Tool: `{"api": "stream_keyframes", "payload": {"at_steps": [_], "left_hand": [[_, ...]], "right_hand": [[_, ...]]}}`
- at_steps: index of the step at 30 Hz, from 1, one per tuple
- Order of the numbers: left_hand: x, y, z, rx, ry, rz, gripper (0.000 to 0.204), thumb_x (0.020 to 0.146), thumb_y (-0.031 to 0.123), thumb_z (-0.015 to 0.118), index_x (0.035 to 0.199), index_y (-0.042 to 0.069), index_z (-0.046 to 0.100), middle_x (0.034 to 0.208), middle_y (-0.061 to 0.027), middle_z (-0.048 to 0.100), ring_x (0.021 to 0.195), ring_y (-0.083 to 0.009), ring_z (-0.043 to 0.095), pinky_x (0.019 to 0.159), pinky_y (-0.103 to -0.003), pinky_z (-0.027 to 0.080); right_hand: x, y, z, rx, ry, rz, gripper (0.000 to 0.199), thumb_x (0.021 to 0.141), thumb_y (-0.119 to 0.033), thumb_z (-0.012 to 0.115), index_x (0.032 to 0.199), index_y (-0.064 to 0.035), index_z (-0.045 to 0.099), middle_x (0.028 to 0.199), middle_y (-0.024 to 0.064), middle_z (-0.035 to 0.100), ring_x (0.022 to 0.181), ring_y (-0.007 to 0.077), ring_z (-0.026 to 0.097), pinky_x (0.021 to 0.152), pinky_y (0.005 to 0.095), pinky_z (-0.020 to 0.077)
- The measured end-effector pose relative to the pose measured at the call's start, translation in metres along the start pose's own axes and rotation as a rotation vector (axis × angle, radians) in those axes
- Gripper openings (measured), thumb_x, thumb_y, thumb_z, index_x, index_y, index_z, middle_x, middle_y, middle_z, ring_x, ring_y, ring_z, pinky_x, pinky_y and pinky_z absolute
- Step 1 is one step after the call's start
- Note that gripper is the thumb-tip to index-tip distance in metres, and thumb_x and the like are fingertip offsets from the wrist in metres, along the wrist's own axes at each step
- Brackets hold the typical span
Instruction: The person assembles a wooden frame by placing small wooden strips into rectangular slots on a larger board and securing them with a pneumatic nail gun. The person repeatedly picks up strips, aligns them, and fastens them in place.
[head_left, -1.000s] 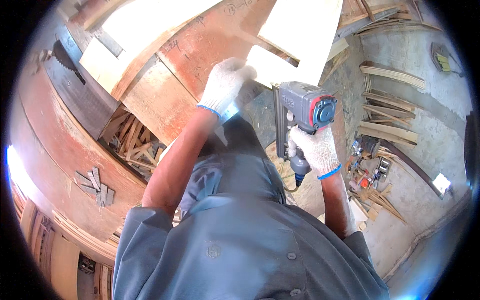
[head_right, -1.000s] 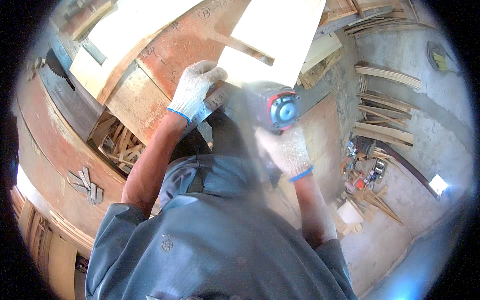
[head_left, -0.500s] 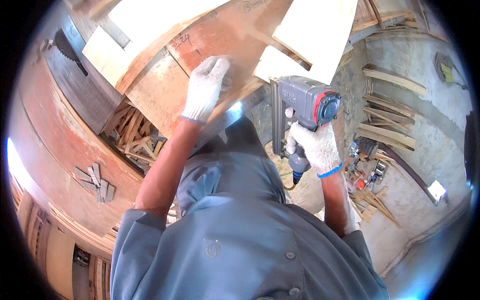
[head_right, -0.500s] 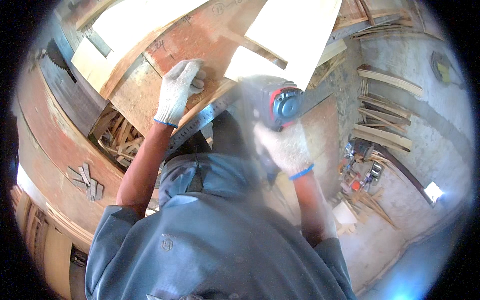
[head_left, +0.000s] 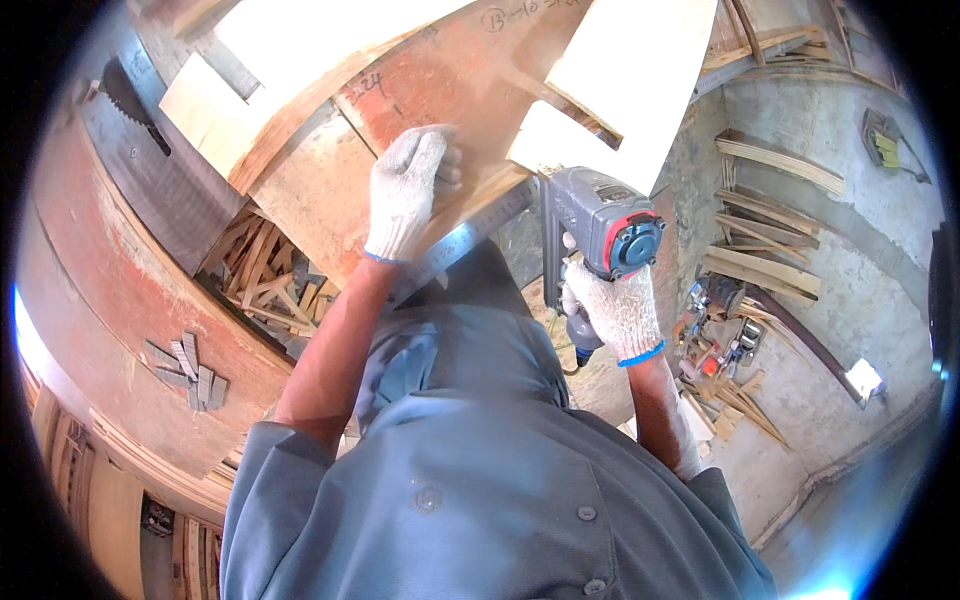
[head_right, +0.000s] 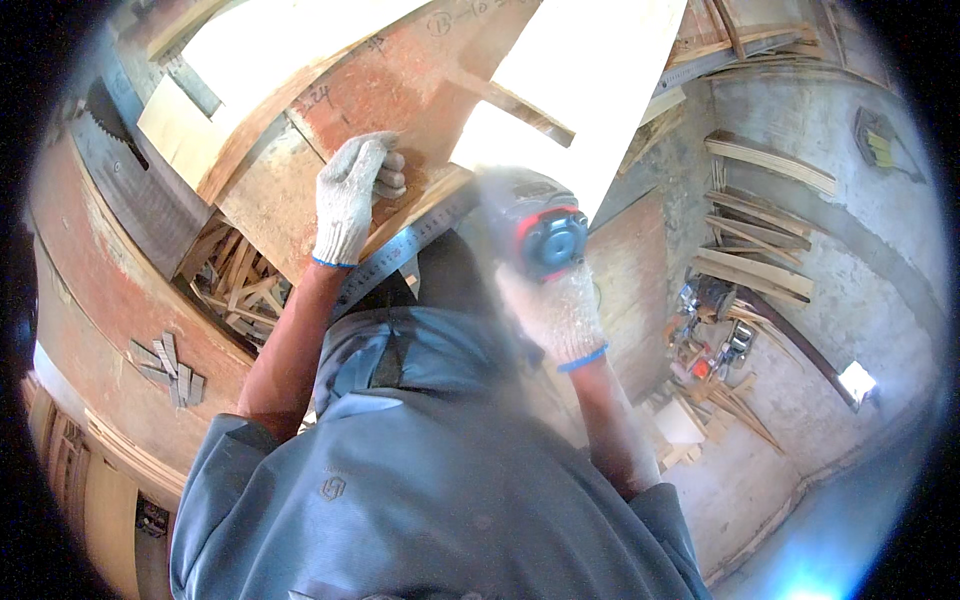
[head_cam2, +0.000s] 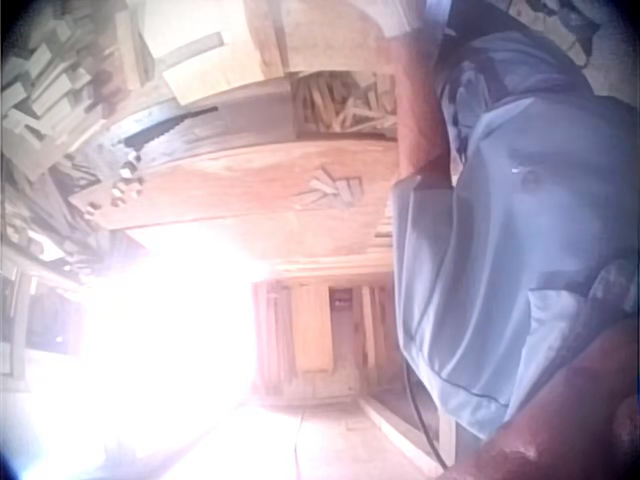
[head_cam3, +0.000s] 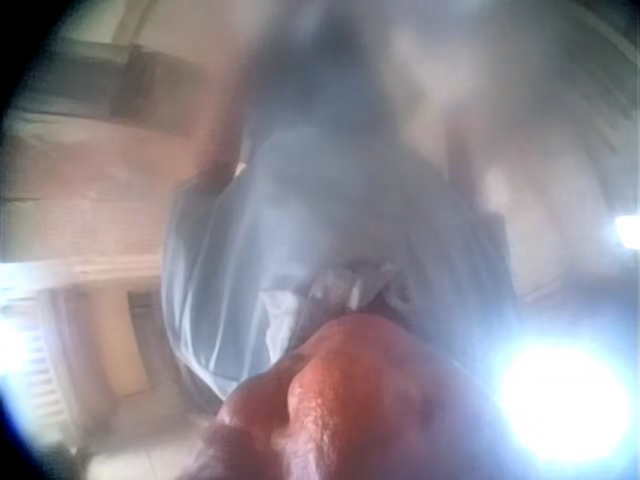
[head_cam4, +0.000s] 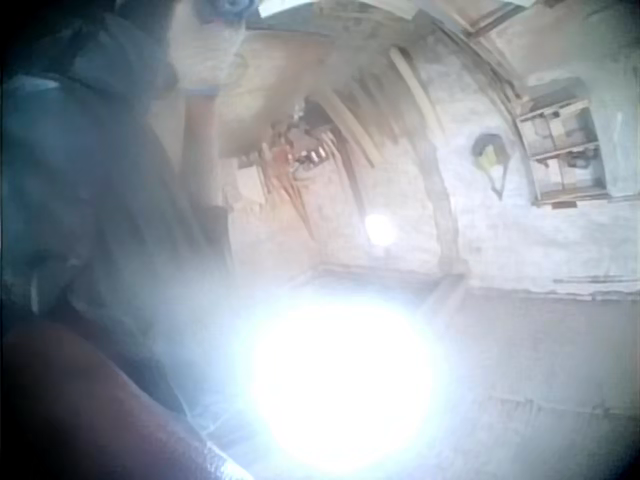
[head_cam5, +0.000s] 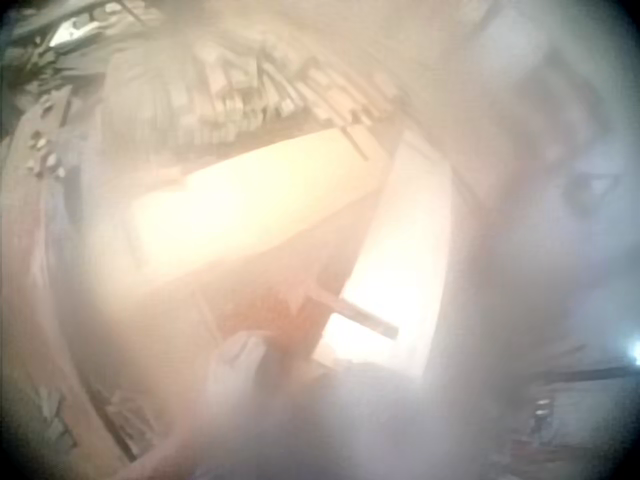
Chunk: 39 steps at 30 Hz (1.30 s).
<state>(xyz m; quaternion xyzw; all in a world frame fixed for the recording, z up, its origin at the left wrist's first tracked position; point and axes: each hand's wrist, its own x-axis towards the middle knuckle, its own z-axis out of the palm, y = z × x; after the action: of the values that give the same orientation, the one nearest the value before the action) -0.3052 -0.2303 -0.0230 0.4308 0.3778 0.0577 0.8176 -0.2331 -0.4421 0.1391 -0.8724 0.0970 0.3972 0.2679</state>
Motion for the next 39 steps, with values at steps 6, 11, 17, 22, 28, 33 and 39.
{"api": "stream_keyframes", "payload": {"at_steps": [6, 11, 17, 22, 28, 33, 39], "left_hand": [[-0.003, 0.006, 0.003, 0.028, 0.017, -0.025, 0.033, 0.110, 0.026, 0.057, 0.126, 0.000, 0.071, 0.098, -0.0081, 0.073, 0.080, -0.0146, 0.069, 0.073, -0.029, 0.058], [-0.001, 0.006, -0.001, 0.097, -0.036, 0.037, 0.035, 0.110, 0.029, 0.057, 0.127, 0.001, 0.071, 0.098, -0.0073, 0.073, 0.080, -0.0147, 0.069, 0.075, -0.029, 0.057], [-0.022, 0.010, -0.009, 0.269, -0.096, 0.119, 0.035, 0.110, 0.029, 0.057, 0.125, 0.002, 0.072, 0.098, -0.0066, 0.073, 0.085, -0.0140, 0.069, 0.079, -0.031, 0.057], [-0.052, 0.011, 0.004, 0.463, -0.097, 0.107, 0.032, 0.110, 0.026, 0.056, 0.124, 0.002, 0.072, 0.100, -0.0072, 0.073, 0.086, -0.0134, 0.067, 0.081, -0.031, 0.057], [-0.033, 0.010, 0.013, 0.416, -0.094, 0.010, 0.036, 0.108, 0.030, 0.059, 0.130, 0.003, 0.070, 0.106, -0.0076, 0.072, 0.090, -0.0155, 0.068, 0.085, -0.031, 0.056], [-0.010, 0.017, 0.039, 0.378, -0.194, 0.057, 0.043, 0.104, 0.035, 0.065, 0.126, -0.001, 0.070, 0.107, -0.0050, 0.072, 0.092, -0.0127, 0.067, 0.085, -0.029, 0.054], [0.027, 0.022, 0.086, 0.363, -0.286, 0.012, 0.039, 0.103, 0.033, 0.066, 0.117, -0.003, 0.070, 0.105, -0.0063, 0.072, 0.099, -0.0128, 0.065, 0.088, -0.029, 0.052]], "right_hand": [[0.003, 0.005, 0.001, 0.020, -0.076, -0.090, 0.022, 0.095, -0.005, 0.067, 0.117, -0.0021, 0.066, 0.071, 0.0034, 0.065, 0.063, 0.0123, 0.065, 0.059, 0.0310, 0.0512], [0.001, 0.022, 0.002, -0.003, -0.003, -0.237, 0.007, 0.093, -0.007, 0.068, 0.098, -0.0019, 0.068, 0.071, 0.0044, 0.068, 0.063, 0.0118, 0.066, 0.060, 0.0307, 0.0520], [-0.034, 0.044, -0.009, 0.048, -0.043, -0.154, 0.006, 0.091, -0.009, 0.069, 0.089, -0.0028, 0.068, 0.066, 0.0024, 0.068, 0.058, 0.0107, 0.064, 0.057, 0.0295, 0.0496], [-0.043, 0.083, -0.017, -0.070, 0.012, -0.383, 0.013, 0.090, -0.014, 0.074, 0.097, -0.0042, 0.072, 0.076, 0.0051, 0.072, 0.070, 0.0134, 0.068, 0.064, 0.0345, 0.0533], [-0.038, 0.127, -0.025, -0.196, 0.000, -0.282, 0.023, 0.085, -0.019, 0.078, 0.100, -0.0025, 0.072, 0.078, 0.0112, 0.072, 0.073, 0.0230, 0.070, 0.069, 0.0402, 0.0547], [-0.034, 0.145, -0.038, -0.017, 0.001, -0.171, 0.019, 0.085, -0.017, 0.079, 0.092, -0.0012, 0.072, 0.071, 0.0076, 0.071, 0.065, 0.0170, 0.067, 0.061, 0.0363, 0.0531], [-0.015, 0.175, -0.057, 0.101, 0.002, -0.165, 0.016, 0.086, -0.015, 0.077, 0.084, 0.0001, 0.072, 0.065, 0.0051, 0.069, 0.059, 0.0121, 0.064, 0.056, 0.0324, 0.0507]]}}
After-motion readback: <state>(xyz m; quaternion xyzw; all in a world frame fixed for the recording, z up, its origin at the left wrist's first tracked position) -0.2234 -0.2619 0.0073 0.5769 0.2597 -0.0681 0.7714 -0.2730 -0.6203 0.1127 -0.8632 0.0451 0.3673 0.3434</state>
